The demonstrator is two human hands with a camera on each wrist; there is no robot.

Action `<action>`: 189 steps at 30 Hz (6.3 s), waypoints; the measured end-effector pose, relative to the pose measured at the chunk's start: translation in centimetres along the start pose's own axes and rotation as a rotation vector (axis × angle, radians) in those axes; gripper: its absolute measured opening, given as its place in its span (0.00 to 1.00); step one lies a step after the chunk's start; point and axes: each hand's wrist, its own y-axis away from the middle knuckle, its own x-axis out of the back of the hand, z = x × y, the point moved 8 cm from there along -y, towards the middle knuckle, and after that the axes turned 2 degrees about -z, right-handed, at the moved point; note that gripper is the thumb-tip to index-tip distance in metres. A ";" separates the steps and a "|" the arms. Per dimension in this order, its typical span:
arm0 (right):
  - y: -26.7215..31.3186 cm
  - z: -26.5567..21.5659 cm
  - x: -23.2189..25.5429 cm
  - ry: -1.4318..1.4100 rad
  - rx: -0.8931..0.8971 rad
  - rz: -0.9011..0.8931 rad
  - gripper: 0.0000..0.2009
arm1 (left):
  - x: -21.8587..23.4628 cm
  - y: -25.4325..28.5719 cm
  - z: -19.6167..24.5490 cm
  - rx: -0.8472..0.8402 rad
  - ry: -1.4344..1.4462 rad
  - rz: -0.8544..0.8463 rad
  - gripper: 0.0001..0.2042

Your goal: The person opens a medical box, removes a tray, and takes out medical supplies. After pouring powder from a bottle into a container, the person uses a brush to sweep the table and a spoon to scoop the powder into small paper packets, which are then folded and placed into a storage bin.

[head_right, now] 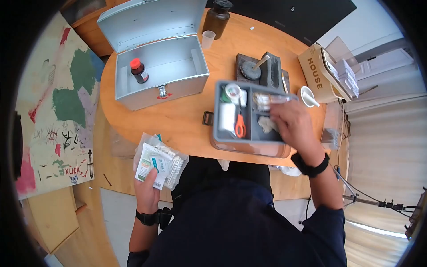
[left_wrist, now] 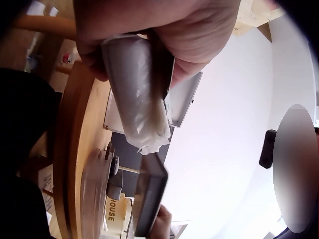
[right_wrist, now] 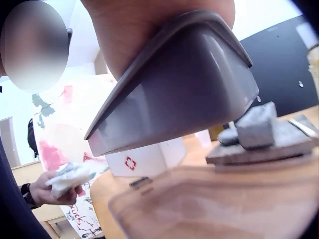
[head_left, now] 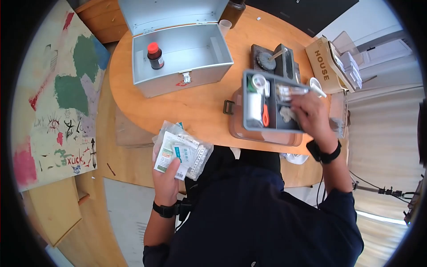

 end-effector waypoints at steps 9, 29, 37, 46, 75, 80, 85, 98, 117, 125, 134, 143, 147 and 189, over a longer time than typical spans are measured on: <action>7.7 1.1 -4.7 -0.019 -0.157 0.016 0.07 | -4.0 -0.2 1.5 0.051 -0.020 -0.092 0.31; -23.9 -13.7 -10.8 -0.274 0.312 -0.102 0.09 | -3.6 0.7 3.0 -0.001 0.004 -0.091 0.28; -31.1 -13.5 -20.3 -0.096 0.443 -0.395 0.12 | -1.5 2.2 1.3 -0.031 0.008 0.063 0.31; -25.1 -9.1 -9.1 -0.120 0.303 -0.104 0.11 | 0.1 1.5 2.2 -0.056 -0.064 0.048 0.32; 2.8 -4.1 -6.2 -1.149 -0.437 -0.025 0.27 | -15.7 -2.2 1.3 -0.024 -0.211 -0.251 0.31; -2.6 -6.3 -6.6 -1.019 -0.317 -0.122 0.26 | -17.5 -2.3 2.8 -0.106 -0.246 -0.198 0.30; -2.7 -5.3 -7.5 -1.081 -0.356 -0.067 0.17 | -16.3 -3.1 2.1 -0.028 -0.144 -0.120 0.29; 3.8 -2.4 -10.6 -1.044 -0.512 -0.001 0.12 | -17.0 -3.0 -2.3 0.008 -0.387 -0.147 0.26; 3.5 -0.8 -7.1 -0.656 -0.218 0.180 0.21 | -19.1 -4.0 -3.8 -0.105 -0.644 -0.171 0.24; 5.7 1.4 -8.1 -1.057 -0.438 0.031 0.11 | -19.0 -5.4 -4.4 -0.049 -0.469 -0.196 0.25; 13.4 9.4 -5.4 -1.155 -0.858 0.254 0.11 | -14.9 -7.4 1.1 -0.184 -0.444 -0.056 0.24; 15.3 11.0 -3.6 -0.920 -0.894 0.254 0.10 | -13.2 -6.9 0.4 -0.167 -0.464 -0.058 0.24; 15.3 10.8 -4.1 -0.887 -0.876 0.237 0.10 | -13.1 -7.0 0.4 -0.169 -0.447 -0.069 0.25; 15.1 9.1 -4.5 -0.625 -0.830 0.071 0.10 | -14.2 -6.4 -1.9 -0.049 -0.375 -0.073 0.25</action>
